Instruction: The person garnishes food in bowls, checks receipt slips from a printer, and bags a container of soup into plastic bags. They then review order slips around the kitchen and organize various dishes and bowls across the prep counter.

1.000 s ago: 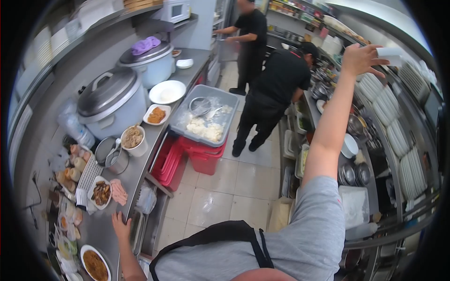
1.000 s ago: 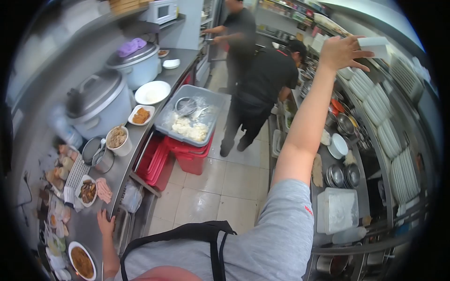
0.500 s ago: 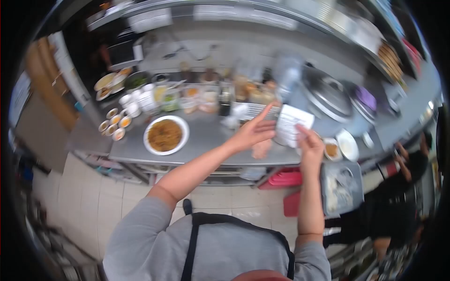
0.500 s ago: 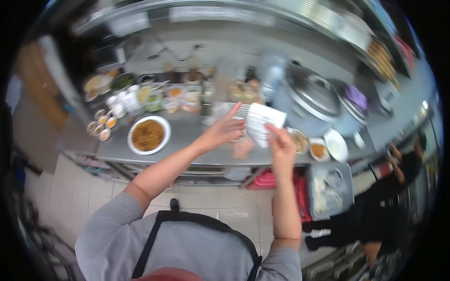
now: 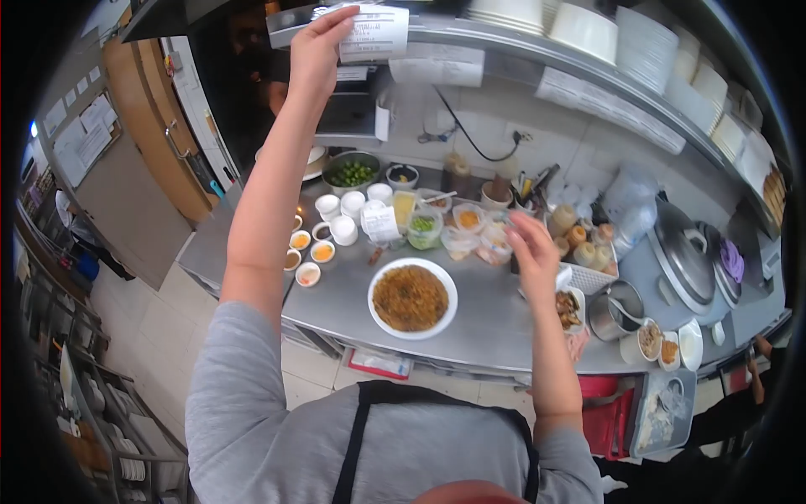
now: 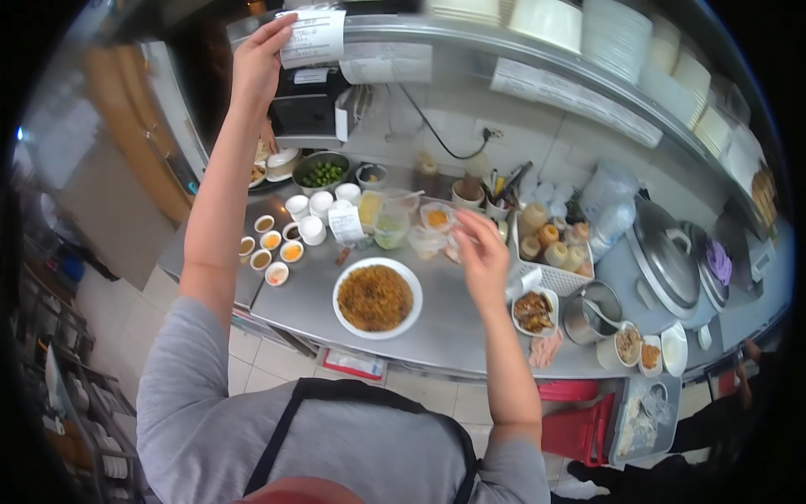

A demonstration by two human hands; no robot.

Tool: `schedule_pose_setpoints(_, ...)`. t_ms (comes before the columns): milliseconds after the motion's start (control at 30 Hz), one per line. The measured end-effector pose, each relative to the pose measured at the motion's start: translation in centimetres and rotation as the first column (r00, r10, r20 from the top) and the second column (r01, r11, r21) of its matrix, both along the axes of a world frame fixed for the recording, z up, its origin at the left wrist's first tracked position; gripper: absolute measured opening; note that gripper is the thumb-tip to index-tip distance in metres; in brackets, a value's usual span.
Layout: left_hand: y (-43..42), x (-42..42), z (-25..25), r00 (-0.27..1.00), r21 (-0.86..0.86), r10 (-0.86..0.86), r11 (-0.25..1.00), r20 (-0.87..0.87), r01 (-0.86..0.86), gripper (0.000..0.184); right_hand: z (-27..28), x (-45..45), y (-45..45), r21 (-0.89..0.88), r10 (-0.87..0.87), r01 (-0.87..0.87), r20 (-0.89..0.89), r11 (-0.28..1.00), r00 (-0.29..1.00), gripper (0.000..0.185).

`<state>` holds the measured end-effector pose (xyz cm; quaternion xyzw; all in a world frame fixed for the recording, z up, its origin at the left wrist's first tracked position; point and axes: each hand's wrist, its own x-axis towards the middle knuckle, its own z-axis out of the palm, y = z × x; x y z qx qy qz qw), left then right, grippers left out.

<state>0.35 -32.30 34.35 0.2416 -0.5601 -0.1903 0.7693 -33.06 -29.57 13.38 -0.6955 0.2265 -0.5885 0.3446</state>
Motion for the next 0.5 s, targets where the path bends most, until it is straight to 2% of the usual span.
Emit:
schedule_pose_setpoints(33, -1.3, 1.7, 0.8, 0.999, -0.029, 0.038, 0.999, 0.015, -0.037, 0.024, -1.5, -0.8, -0.8, 0.127, -0.020, 0.015, 0.041, 0.992, 0.999, 0.025)
schedule_pose_setpoints(67, -1.0, 1.1, 1.5, 0.998, 0.013, -0.024, 1.000, -0.056, 0.025, 0.021, -3.0, -1.8, -1.4, 0.254, -0.045, 0.024, 0.076, 0.967, 0.996, 0.024)
schedule_pose_setpoints(167, -4.3, 3.7, 2.6, 0.997, 0.047, 0.038, 0.998, -0.070, -0.034, 0.023, -7.5, -6.3, -2.0, 0.274, -0.207, 0.237, -0.134, 0.932, 0.969, 0.024)
schedule_pose_setpoints(233, -7.4, 6.7, 3.7, 0.962, -0.032, 0.261, 0.965, 0.076, -0.260, 0.024, -10.3, -10.1, -1.5, 0.248, -0.323, 0.387, -0.263, 0.888, 0.909, 0.023)
schedule_pose_setpoints(300, -7.9, 7.0, 7.8, 0.929, -0.179, 0.370, 0.913, -0.018, -0.367, 0.027, -12.3, -13.5, -0.5, 0.224, -0.464, 0.543, -0.323, 0.809, 0.825, 0.021)
schedule_pose_setpoints(333, -8.8, 8.4, 9.8, 0.961, -0.292, 0.274, 0.918, -0.022, -0.268, 0.027, -13.2, -14.8, 0.1, 0.240, -0.528, 0.608, -0.323, 0.757, 0.786, 0.020)
schedule_pose_setpoints(367, -9.3, 8.9, 12.1, 0.967, -0.302, 0.235, 0.919, -0.100, -0.255, 0.025, -14.1, -16.1, 0.5, 0.235, -0.539, 0.613, -0.311, 0.754, 0.783, 0.020)
schedule_pose_setpoints(400, -11.0, 10.1, 14.2, 0.964, -0.299, 0.222, 0.919, -0.148, -0.258, 0.025, -15.3, -17.3, 1.0, 0.241, -0.605, 0.672, -0.300, 0.700, 0.738, 0.019)
schedule_pose_setpoints(467, -14.5, 12.1, 15.9, 0.955, -0.225, 0.283, 0.928, -0.091, -0.296, 0.024, -17.6, -19.3, 1.8, 0.250, -0.671, 0.734, -0.298, 0.632, 0.679, 0.018)
schedule_pose_setpoints(500, -16.2, 12.5, 16.6, 0.957, -0.216, 0.274, 0.933, -0.092, -0.288, 0.024, -19.0, -20.0, 2.1, 0.252, -0.695, 0.779, -0.353, 0.574, 0.626, 0.018)
